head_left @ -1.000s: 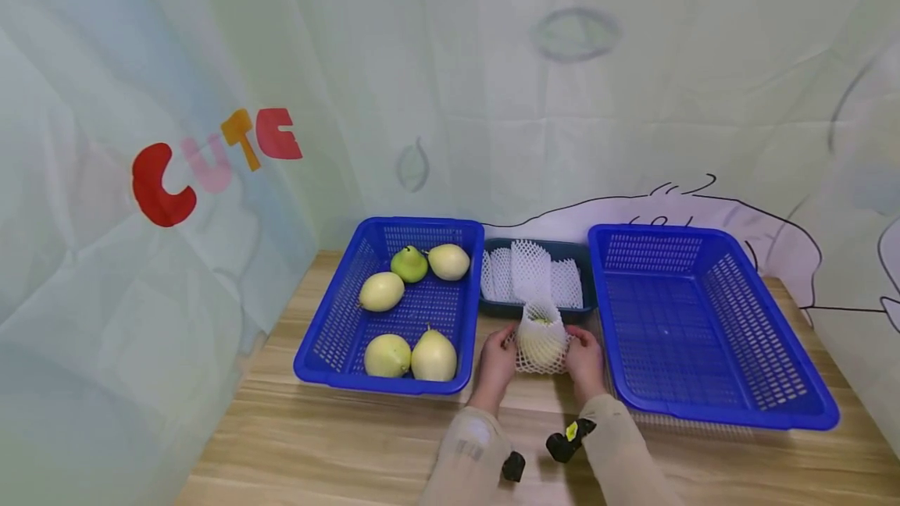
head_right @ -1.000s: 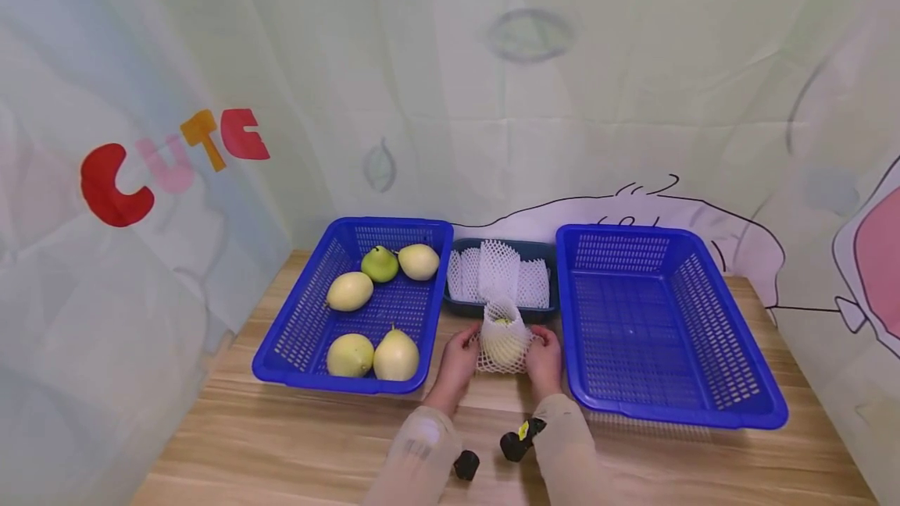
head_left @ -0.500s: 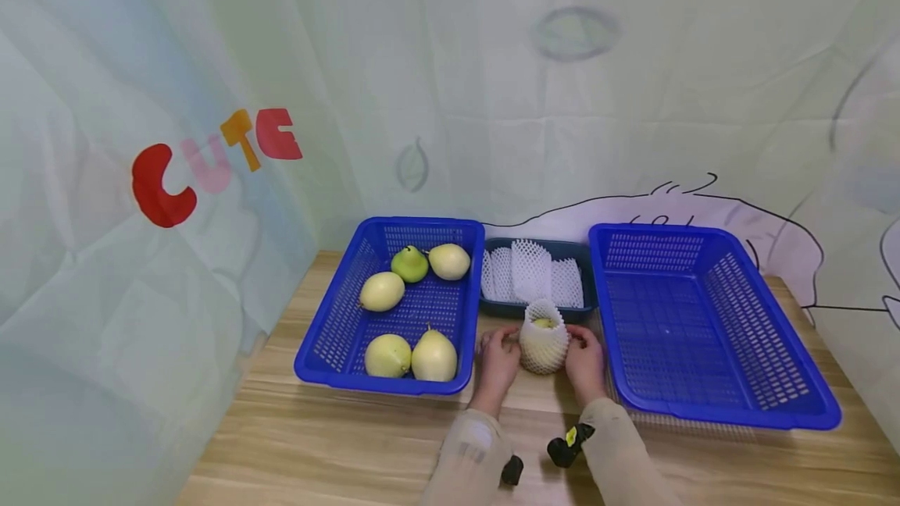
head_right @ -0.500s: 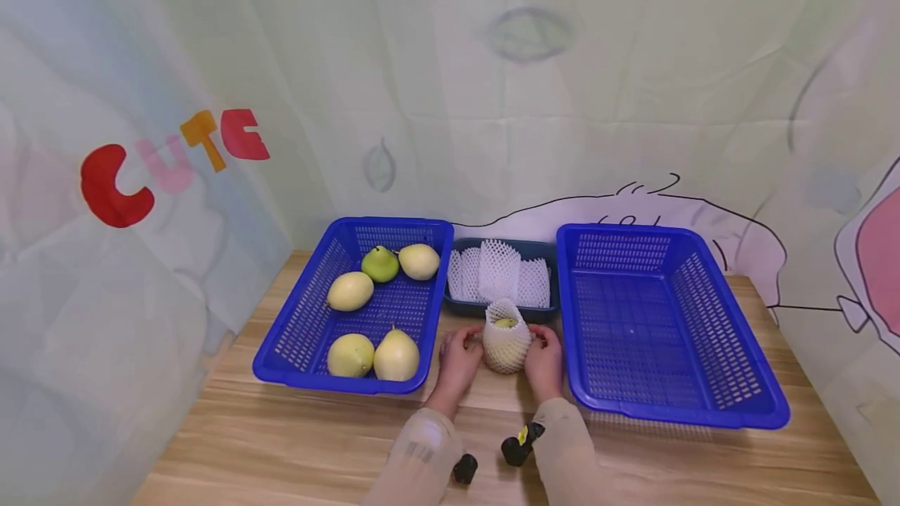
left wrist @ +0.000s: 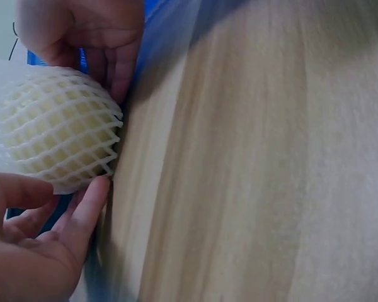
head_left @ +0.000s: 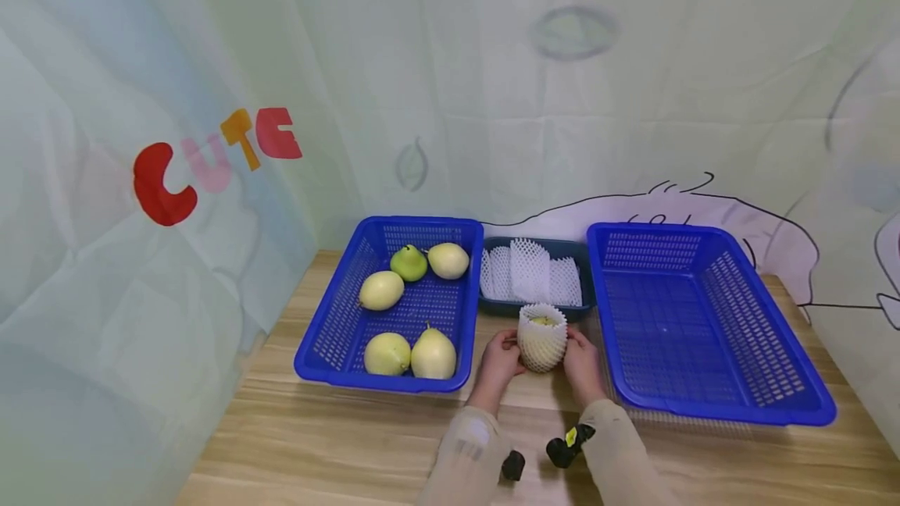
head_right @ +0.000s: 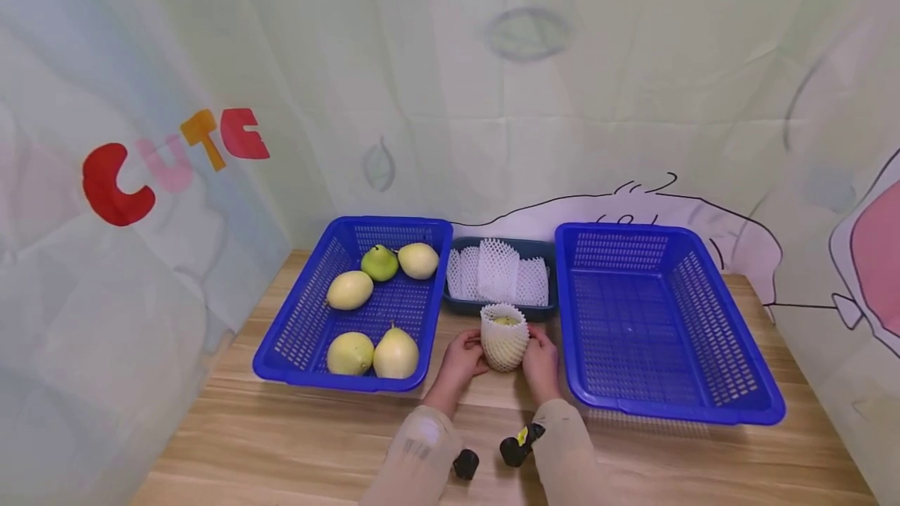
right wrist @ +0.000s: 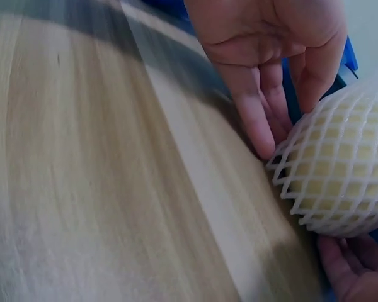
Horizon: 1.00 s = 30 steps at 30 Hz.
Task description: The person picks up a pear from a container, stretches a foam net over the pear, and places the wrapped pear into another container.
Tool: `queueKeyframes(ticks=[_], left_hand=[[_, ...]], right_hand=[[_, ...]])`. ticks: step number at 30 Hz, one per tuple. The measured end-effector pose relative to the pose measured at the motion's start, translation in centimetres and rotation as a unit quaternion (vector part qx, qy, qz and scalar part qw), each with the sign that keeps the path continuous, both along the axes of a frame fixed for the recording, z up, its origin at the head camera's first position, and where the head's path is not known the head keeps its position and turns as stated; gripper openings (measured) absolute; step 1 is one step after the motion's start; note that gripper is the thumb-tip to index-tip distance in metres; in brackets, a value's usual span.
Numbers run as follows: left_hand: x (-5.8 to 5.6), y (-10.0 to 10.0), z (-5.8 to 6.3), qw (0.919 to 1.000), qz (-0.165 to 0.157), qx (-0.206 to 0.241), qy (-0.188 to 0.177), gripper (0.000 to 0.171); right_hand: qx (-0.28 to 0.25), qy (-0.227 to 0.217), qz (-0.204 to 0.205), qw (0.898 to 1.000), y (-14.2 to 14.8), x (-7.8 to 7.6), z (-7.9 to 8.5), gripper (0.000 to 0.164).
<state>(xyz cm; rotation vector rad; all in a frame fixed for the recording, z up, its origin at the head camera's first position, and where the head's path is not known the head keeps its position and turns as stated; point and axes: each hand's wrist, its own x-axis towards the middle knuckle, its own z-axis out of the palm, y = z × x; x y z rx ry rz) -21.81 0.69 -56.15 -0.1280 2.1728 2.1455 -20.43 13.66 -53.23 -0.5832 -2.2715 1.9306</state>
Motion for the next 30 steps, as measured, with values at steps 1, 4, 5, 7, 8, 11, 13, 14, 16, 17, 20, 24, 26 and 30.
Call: queueKeyframes(ticks=[1, 4, 5, 7, 8, 11, 13, 14, 16, 17, 20, 24, 26, 30], left_hand=[[-0.2, 0.0, -0.5, 1.0, -0.003, 0.005, -0.002, 0.031], [-0.9, 0.1, -2.0, 0.9995, -0.005, 0.024, -0.023, 0.033], [-0.6, 0.1, -1.7, 0.9993, -0.003, 0.032, -0.018, 0.034], [-1.1, 0.3, -2.1, 0.9983, 0.004, 0.047, -0.035, 0.035], [-1.5, 0.4, -3.0, 0.9978, 0.002, 0.063, -0.018, 0.034], [-3.7, 0.7, -5.9, 0.9927, -0.004, 0.113, 0.042, 0.028], [-5.8, 1.0, -7.9, 0.9882, -0.012, 0.139, 0.062, 0.026], [-6.6, 1.1, -8.1, 0.9865, -0.011, 0.144, 0.077, 0.026], [-7.4, 1.0, -7.1, 0.9866, -0.008, 0.141, 0.082, 0.027], [-7.6, 0.9, -6.2, 0.9866, -0.007, 0.139, 0.086, 0.028], [-6.1, 0.2, -1.3, 0.9841, -0.009, 0.142, 0.106, 0.029], [-1.8, -0.6, 7.9, 0.9849, -0.014, 0.147, 0.091, 0.034], [0.1, -0.7, 11.6, 0.9892, -0.018, 0.125, 0.075, 0.035], [1.6, -0.9, 14.6, 0.9897, -0.038, 0.117, 0.074, 0.035]], right_hand=[[-0.001, 0.001, 0.002, 1.0, 0.0, 0.1, 0.0, 0.042], [-0.003, 0.003, 0.005, 1.0, -0.1, 0.3, 0.1, 0.042], [-0.006, 0.003, 0.006, 1.0, -0.1, 0.4, 0.2, 0.042], [-0.026, 0.001, 0.01, 1.0, -0.3, 0.5, 0.8, 0.043], [-0.035, -0.001, 0.01, 0.999, -0.5, 0.5, 1.2, 0.043], [-0.067, 0.002, 0.011, 0.998, -1.0, 0.5, 3.2, 0.043], [-0.084, 0.015, 0.013, 0.996, -1.3, 0.5, 4.8, 0.043], [-0.091, 0.024, 0.02, 0.995, -1.3, 0.6, 5.7, 0.043], [-0.112, 0.045, 0.041, 0.992, -1.3, 0.7, 7.3, 0.045], [-0.12, 0.057, 0.059, 0.989, -1.2, 0.8, 8.0, 0.047], [-0.117, 0.08, 0.138, 0.98, -0.5, 1.0, 9.8, 0.056], [-0.028, 0.092, 0.224, 0.97, 0.3, 1.2, 11.5, 0.073], [0.019, 0.097, 0.241, 0.965, 0.5, 1.3, 12.1, 0.083], [0.079, 0.124, 0.227, 0.963, 0.7, 1.2, 13.2, 0.096]])
